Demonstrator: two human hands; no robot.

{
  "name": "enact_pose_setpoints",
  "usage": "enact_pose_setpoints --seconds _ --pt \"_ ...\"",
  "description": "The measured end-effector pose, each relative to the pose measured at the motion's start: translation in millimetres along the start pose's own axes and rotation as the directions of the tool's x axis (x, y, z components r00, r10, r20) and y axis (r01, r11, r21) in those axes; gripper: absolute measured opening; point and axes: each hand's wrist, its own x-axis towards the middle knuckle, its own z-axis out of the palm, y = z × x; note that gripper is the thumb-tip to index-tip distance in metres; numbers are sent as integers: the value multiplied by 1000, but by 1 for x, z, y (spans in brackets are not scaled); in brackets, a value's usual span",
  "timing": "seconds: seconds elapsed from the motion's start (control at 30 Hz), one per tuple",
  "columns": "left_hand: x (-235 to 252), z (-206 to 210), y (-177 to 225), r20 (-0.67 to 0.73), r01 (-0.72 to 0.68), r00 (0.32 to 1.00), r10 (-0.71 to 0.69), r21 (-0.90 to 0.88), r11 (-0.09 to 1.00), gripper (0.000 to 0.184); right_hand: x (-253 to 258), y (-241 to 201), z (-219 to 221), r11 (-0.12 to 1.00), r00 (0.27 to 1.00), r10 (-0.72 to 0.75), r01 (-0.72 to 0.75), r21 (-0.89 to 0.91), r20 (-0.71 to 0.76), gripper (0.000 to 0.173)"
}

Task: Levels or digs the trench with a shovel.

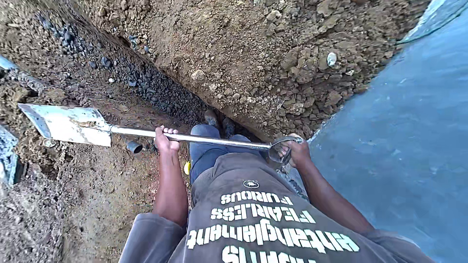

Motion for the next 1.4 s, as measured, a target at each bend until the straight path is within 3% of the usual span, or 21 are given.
enact_pose_setpoints --seconds 0.17,0.27,0.47,0.63,0.8,0.93,1.1,1.23,1.4 --pt "-36 -6 -7 10 -116 993 117 -39 992 12 32 -6 -28 999 994 -34 32 18 108 6" --pt "-46 -7 3 31 -174 984 177 -79 982 12 46 -11 -22 995 981 -100 97 21 167 6" --pt "-66 9 26 53 -190 980 193 -54 980 16 26 -17 -24 990 961 -140 129 61 237 7" --pt "-82 12 15 83 -180 980 182 -23 983 13 33 -2 -43 994 979 -78 62 91 189 6" --pt "-69 6 21 119 -200 973 196 25 979 15 43 19 -28 991 985 -47 25 130 167 7" --pt "-48 12 50 133 -208 971 198 59 976 16 43 24 4 983 982 -70 38 177 177 7" --pt "16 41 100 182 -169 970 161 30 985 16 43 14 66 972 982 -129 99 212 135 8" --pt "81 73 160 222 -127 968 115 37 991 16 52 -12 146 971 984 -167 153 182 66 6" --pt "205 104 239 270 -39 963 22 61 997 15 56 -36 277 971 982 -189 188 144 -11 8"
